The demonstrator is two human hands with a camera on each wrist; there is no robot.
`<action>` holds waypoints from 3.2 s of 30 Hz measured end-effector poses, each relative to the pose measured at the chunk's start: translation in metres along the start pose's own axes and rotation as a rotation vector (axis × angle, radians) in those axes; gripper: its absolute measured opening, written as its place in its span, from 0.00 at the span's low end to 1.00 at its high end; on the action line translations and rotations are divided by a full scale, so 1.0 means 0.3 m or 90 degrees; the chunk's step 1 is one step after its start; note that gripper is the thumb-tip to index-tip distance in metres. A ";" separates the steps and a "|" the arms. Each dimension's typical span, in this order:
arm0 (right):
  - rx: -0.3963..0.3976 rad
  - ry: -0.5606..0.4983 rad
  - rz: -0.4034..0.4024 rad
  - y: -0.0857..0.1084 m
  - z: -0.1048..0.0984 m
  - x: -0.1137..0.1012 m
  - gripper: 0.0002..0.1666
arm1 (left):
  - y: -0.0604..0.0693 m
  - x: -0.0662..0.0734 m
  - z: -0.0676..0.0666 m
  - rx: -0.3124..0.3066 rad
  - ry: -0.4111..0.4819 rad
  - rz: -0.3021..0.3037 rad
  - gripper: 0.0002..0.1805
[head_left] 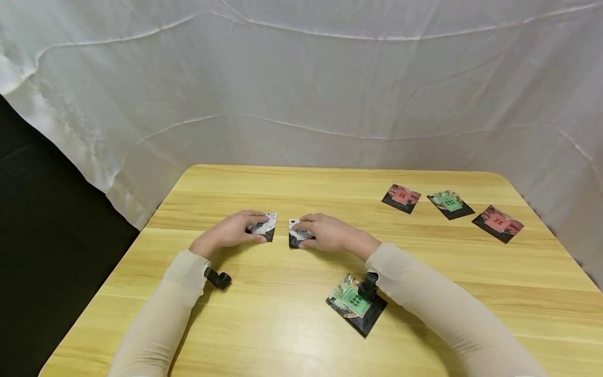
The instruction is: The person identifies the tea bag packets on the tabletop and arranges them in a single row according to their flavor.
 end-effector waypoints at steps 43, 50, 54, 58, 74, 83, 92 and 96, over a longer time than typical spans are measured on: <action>0.003 0.050 0.090 -0.128 0.034 -0.027 0.42 | -0.011 -0.021 0.006 0.008 0.034 -0.015 0.38; 0.016 0.054 0.087 -0.137 0.039 -0.034 0.43 | -0.015 -0.025 0.008 0.003 0.039 -0.027 0.38; 0.015 0.062 0.099 -0.139 0.039 -0.037 0.43 | -0.017 -0.028 0.009 0.005 0.039 -0.020 0.38; 0.008 0.065 0.106 -0.141 0.039 -0.037 0.43 | -0.016 -0.027 0.009 0.008 0.044 -0.013 0.38; 0.020 0.015 0.080 -0.110 -0.036 -0.035 0.43 | -0.015 -0.027 0.007 0.009 0.046 -0.013 0.38; 0.021 -0.021 0.040 -0.046 -0.076 -0.029 0.39 | -0.016 -0.032 0.012 0.010 0.056 -0.014 0.38; 0.012 -0.083 0.009 0.032 -0.106 -0.035 0.39 | -0.009 -0.032 0.013 0.009 0.060 -0.013 0.38; 0.007 -0.115 0.002 0.077 -0.113 -0.030 0.40 | -0.006 -0.029 0.010 0.009 0.063 -0.008 0.38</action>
Point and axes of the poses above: each hand's wrist, its own y-axis away from the middle knuckle, its own z-axis out of the palm, x = y × z, the point moved 1 cm from there along -y, towards the middle knuckle, and after that the axes turned 12 degrees about x, right-handed, at the moved point
